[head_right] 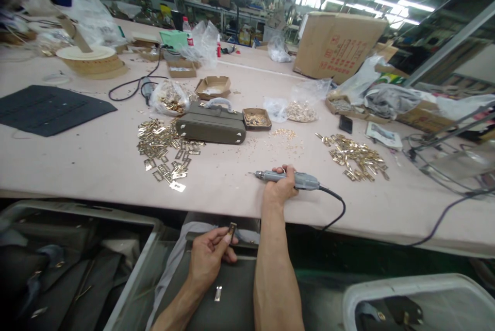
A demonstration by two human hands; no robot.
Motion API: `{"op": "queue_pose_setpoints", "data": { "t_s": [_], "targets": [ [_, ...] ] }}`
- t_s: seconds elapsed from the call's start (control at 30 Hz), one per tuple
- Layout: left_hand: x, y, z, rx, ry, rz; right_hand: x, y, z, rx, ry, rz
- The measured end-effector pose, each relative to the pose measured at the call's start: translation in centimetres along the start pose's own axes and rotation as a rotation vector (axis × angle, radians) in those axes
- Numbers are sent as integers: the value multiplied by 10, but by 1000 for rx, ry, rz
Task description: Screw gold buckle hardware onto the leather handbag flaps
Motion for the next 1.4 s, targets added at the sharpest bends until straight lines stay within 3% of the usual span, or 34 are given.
{"op": "queue_pose_setpoints", "data": {
  "t_s": [1.4],
  "targets": [
    [4, 2, 0, -1, -18, 13, 1, 0, 1, -31, 10, 3]
  ]
}}
Point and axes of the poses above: each hand's wrist, its own z-axis towards the middle knuckle, its own y-axis out of the back of the hand, x = y × z, the point moved 3 cm from there along z, towards the middle knuckle, and after that the axes turned 5 degrees about x, right-handed, at the moved point
